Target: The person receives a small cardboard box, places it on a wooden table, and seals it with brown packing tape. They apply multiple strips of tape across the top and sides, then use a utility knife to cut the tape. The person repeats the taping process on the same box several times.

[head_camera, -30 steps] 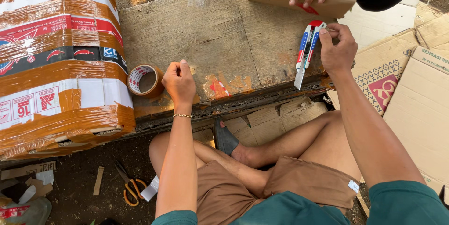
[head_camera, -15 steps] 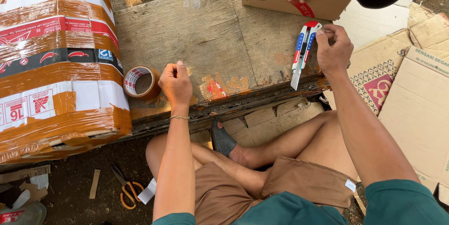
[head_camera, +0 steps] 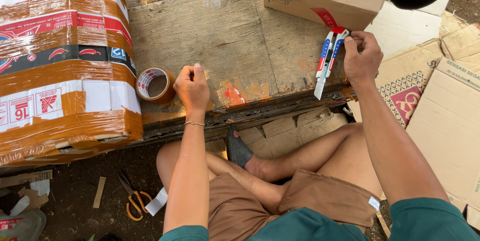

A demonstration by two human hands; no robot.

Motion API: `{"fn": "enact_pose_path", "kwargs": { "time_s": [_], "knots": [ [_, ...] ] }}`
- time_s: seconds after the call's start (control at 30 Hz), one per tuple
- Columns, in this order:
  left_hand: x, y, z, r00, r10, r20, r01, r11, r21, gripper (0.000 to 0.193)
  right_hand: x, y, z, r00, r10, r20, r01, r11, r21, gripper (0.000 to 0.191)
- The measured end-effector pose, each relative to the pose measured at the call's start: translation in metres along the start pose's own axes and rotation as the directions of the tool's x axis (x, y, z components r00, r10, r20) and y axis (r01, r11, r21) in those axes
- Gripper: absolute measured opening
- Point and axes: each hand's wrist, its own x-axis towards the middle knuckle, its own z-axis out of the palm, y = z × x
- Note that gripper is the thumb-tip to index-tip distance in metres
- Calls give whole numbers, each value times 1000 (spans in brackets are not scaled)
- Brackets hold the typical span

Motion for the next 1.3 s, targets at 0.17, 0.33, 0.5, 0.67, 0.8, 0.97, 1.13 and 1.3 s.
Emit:
{"fn": "enact_pose_path", "kwargs": {
  "time_s": [0.17, 0.33, 0.5, 0.67, 0.8, 0.97, 1.13, 1.3],
  "knots": [
    [-1, 1, 1, 1000, 0, -3, 0, 1000, -24, 35, 1, -2, 0, 999, -38, 0, 38, 999, -23, 25],
    [-1, 1, 0, 1000, -2, 2, 2, 1000, -23, 35, -1, 1, -1, 1000, -13, -22, 13, 1000, -12, 20],
    [0, 0, 1, 1000, 28, -9, -28, 1000, -7, 36, 1, 21, 0, 994, 71, -79, -75, 995, -61, 11],
    [1, -2, 0, 1000, 10, 6, -10, 1000, -8, 36, 6, 31, 2, 942, 17, -335, 14, 996, 90, 11],
    [3, -2, 0, 1000, 8, 6, -8, 1000, -5, 35, -9, 8, 0, 984, 147, -97, -134, 983, 124, 13],
    [7, -1, 1, 999, -46, 9, 47, 999, -24, 35, -28, -39, -13, 817, -415, 401, 543, 786, -294, 48],
    [7, -2, 1, 998, -64, 12, 64, 998, -21, 36, -23, -74, -30, 655, -227, 720, 691, 565, -451, 48],
    [7, -5, 1, 1000, -21, -7, 21, 1000, -2, 37, -26, -91, -44, 589, -169, 791, 773, 403, -490, 50]
  ]
}}
